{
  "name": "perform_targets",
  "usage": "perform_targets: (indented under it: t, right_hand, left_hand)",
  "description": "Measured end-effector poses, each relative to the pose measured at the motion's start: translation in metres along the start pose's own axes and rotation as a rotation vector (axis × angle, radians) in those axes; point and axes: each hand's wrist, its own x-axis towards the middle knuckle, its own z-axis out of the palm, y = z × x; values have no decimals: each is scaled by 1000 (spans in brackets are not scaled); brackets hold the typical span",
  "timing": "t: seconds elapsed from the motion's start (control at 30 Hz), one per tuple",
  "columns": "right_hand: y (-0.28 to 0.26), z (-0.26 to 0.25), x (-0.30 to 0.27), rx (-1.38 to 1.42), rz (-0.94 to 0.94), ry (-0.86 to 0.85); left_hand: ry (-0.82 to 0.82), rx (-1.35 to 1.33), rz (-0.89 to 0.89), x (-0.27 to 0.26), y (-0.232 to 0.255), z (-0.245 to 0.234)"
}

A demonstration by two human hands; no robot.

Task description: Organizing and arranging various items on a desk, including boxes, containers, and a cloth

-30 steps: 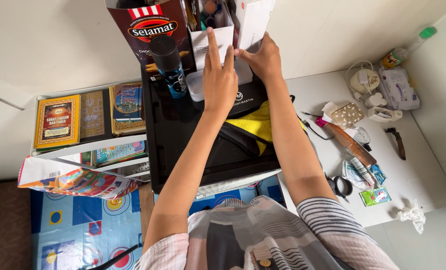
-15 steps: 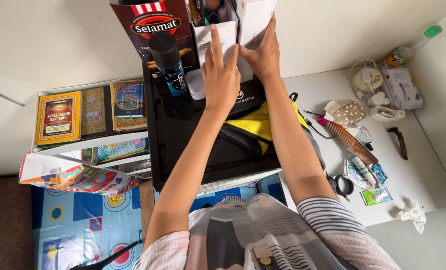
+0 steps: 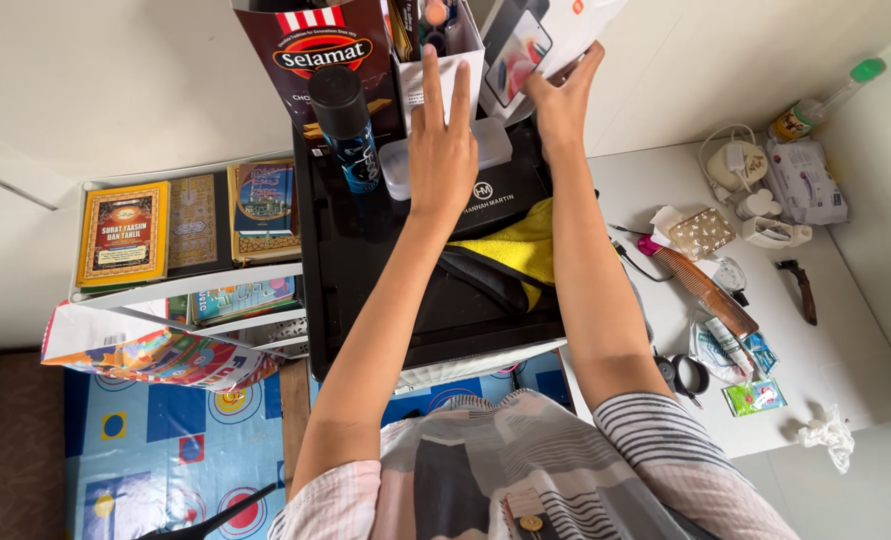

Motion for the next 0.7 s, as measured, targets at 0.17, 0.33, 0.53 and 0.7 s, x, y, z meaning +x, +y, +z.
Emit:
perform_targets:
  t: [0.17, 0.33, 0.53, 0.7]
  right_hand:
    - [0, -2, 5, 57, 1, 1]
    - [-11, -4, 5, 120, 107, -95]
    - [-18, -2, 8, 384, 222, -133]
    - [-1, -1, 17, 382, 173, -188]
  left_hand:
    - [-45, -52, -32, 21, -8, -3]
    - [23, 19, -40, 35, -13, -7]
    - [40, 17, -25, 33, -14, -9]
    - [97, -7, -43, 35, -10, -16]
